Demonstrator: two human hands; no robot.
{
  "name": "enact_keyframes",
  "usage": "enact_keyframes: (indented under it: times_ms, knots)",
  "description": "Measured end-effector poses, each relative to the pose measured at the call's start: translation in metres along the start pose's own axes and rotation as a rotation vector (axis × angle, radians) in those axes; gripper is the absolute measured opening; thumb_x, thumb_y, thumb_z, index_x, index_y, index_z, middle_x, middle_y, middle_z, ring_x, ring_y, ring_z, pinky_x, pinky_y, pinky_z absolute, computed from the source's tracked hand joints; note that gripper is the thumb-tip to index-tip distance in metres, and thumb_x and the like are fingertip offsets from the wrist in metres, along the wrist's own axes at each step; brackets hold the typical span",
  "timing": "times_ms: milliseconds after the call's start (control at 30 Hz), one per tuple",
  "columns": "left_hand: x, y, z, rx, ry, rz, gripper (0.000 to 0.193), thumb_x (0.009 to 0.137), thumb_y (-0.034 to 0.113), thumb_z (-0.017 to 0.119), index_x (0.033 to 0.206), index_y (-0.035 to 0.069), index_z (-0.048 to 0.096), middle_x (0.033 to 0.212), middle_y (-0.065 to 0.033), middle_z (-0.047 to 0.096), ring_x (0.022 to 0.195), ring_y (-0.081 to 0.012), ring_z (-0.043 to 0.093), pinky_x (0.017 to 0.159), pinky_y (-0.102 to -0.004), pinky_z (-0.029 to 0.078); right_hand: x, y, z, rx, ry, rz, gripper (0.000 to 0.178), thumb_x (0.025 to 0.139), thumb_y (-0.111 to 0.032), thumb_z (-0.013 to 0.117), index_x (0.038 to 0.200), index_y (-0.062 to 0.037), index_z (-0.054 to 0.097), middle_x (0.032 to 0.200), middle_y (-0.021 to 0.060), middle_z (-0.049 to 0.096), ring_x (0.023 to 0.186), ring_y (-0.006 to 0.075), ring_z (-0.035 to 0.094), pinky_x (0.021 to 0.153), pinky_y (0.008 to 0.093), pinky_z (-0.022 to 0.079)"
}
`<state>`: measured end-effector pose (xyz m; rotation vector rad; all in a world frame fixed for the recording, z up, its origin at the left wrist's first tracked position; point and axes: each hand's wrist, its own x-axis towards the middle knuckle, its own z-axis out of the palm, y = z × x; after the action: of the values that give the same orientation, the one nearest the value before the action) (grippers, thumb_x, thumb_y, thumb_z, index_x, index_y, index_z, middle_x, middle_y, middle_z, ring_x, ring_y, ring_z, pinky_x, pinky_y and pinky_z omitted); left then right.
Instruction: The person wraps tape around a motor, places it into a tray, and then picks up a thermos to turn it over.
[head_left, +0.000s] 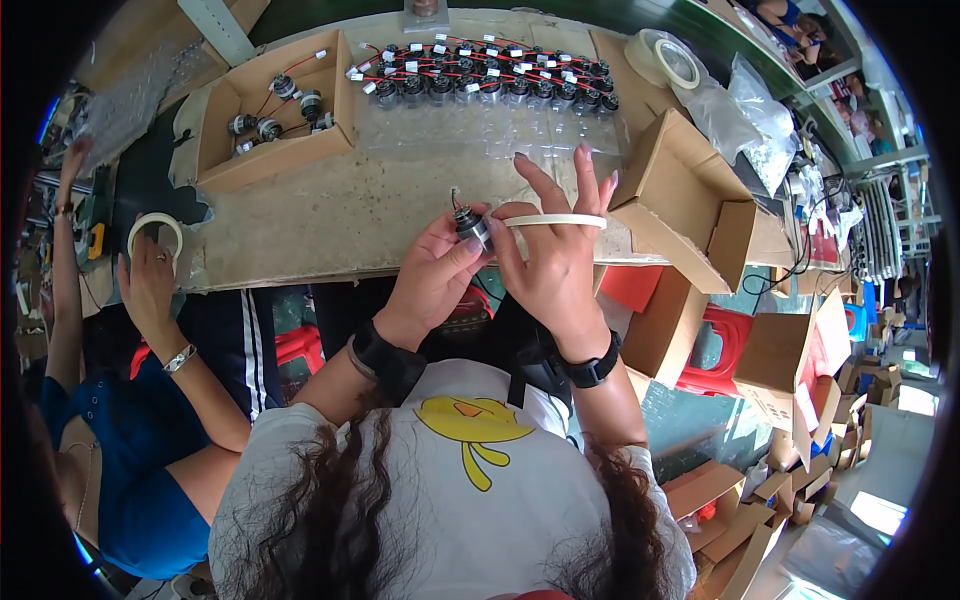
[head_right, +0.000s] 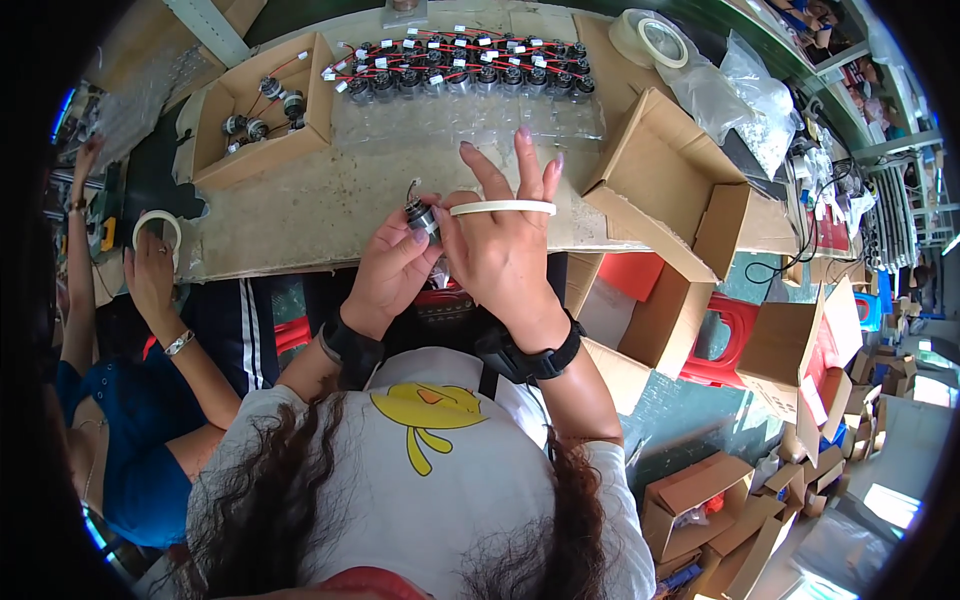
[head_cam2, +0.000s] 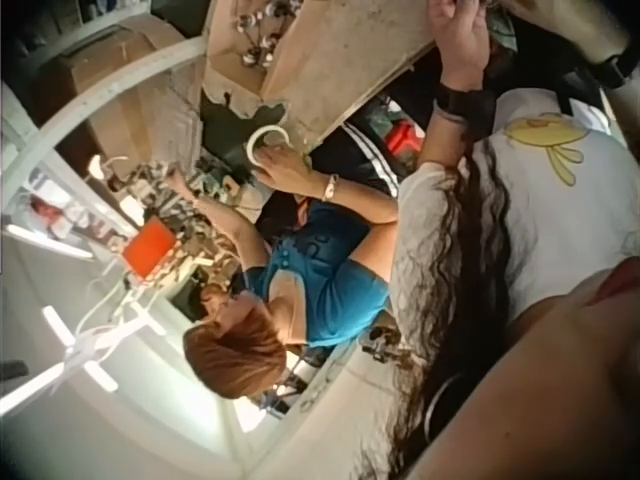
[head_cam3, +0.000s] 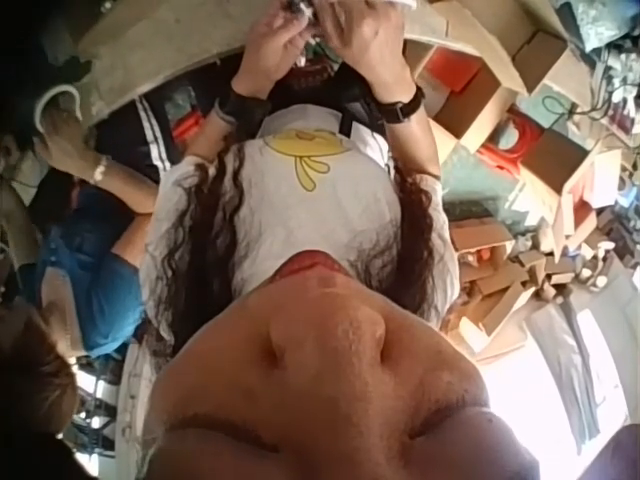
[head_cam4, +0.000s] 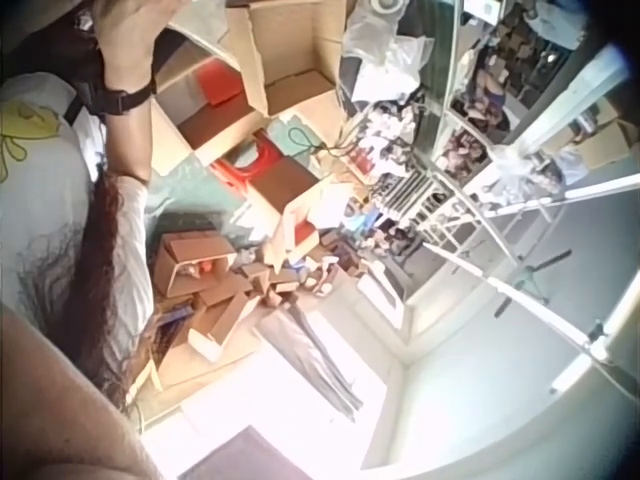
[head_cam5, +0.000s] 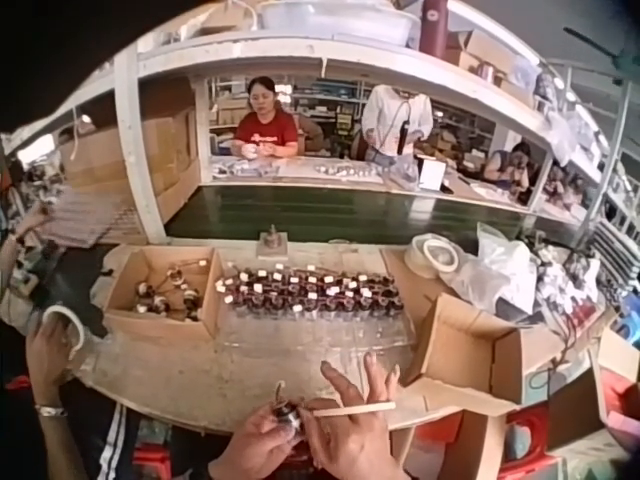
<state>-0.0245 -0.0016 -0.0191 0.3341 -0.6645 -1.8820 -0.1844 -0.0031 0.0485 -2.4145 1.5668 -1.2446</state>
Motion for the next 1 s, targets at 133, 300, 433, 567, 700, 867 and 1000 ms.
enact_keyframes:
  times_ms: [133, 300, 433, 567, 700, 867, 1000]
  knots:
    - [-0.002, 0.007, 0.002, 0.035, 0.039, 0.003, 0.042, 0.097, 0.007, 0.059, 0.137, 0.006, 0.048, 0.129, -0.0056, 0.057, 0.119, -0.0183, 0.055, 0.108, -0.0429, 0.043, 0.002, 0.01, -0.008, 0.162, -0.077, 0.021, 0.005, 0.084, -0.015, 0.071, 0.087, -0.0108, 0.073, 0.139, 0.0091, 0.057, 0.149, 0.0423, 0.016, 0.114, 0.0665, 0.002]
    - [-0.004, 0.011, -0.002, 0.088, 0.0, -0.005, 0.043, 0.096, 0.007, 0.06, 0.137, 0.004, 0.047, 0.129, -0.0054, 0.057, 0.12, -0.0181, 0.055, 0.108, -0.0426, 0.044, 0.009, 0.006, -0.021, 0.031, -0.054, -0.048, 0.006, 0.085, -0.016, 0.071, 0.085, -0.0113, 0.074, 0.141, 0.0107, 0.055, 0.15, 0.0421, 0.013, 0.115, 0.0662, 0.001]
    - [-0.005, 0.01, -0.004, 0.1, -0.034, 0.002, 0.042, 0.096, 0.007, 0.06, 0.136, 0.003, 0.048, 0.129, -0.0057, 0.057, 0.121, -0.0186, 0.055, 0.107, -0.0425, 0.044, 0.01, 0.006, -0.019, 0.03, -0.04, -0.045, 0.005, 0.085, -0.017, 0.071, 0.084, -0.0119, 0.074, 0.141, 0.0108, 0.055, 0.15, 0.0424, 0.012, 0.114, 0.0672, 0.002]
    - [-0.006, 0.01, 0.001, 0.082, -0.032, -0.001, 0.041, 0.096, 0.007, 0.061, 0.135, 0.002, 0.048, 0.129, -0.0067, 0.057, 0.122, -0.019, 0.054, 0.107, -0.0427, 0.044, 0.002, 0.005, -0.006, 0.018, -0.02, -0.027, 0.005, 0.085, -0.017, 0.072, 0.085, -0.0123, 0.074, 0.141, 0.0098, 0.055, 0.149, 0.0429, 0.015, 0.114, 0.0677, 0.004]
    - [-0.005, 0.005, 0.002, 0.061, -0.002, -0.01, 0.041, 0.096, 0.008, 0.061, 0.135, 0.002, 0.049, 0.129, -0.0081, 0.057, 0.123, -0.0195, 0.054, 0.107, -0.0429, 0.044, -0.003, 0.003, 0.003, -0.051, 0.004, -0.02, 0.006, 0.085, -0.018, 0.072, 0.086, -0.0126, 0.074, 0.139, 0.0096, 0.056, 0.148, 0.043, 0.017, 0.114, 0.0676, 0.005]
    - [-0.002, 0.004, 0.003, 0.092, 0.022, -0.004, 0.042, 0.096, 0.007, 0.06, 0.136, 0.001, 0.048, 0.13, -0.0087, 0.057, 0.122, -0.02, 0.055, 0.107, -0.0426, 0.044, -0.003, 0.009, 0.0, -0.018, -0.01, -0.017, 0.005, 0.086, -0.017, 0.071, 0.087, -0.0123, 0.074, 0.139, 0.0101, 0.056, 0.148, 0.043, 0.019, 0.114, 0.0674, 0.005]
    - [-0.006, 0.011, 0.007, 0.101, 0.035, -0.006, 0.042, 0.096, 0.006, 0.06, 0.137, 0.001, 0.048, 0.129, -0.0081, 0.057, 0.12, -0.0199, 0.056, 0.107, -0.0422, 0.045, 0.002, 0.027, -0.019, 0.527, -0.285, 0.168, 0.005, 0.085, -0.016, 0.072, 0.087, -0.012, 0.074, 0.14, 0.0102, 0.056, 0.149, 0.0426, 0.017, 0.114, 0.0674, 0.004]
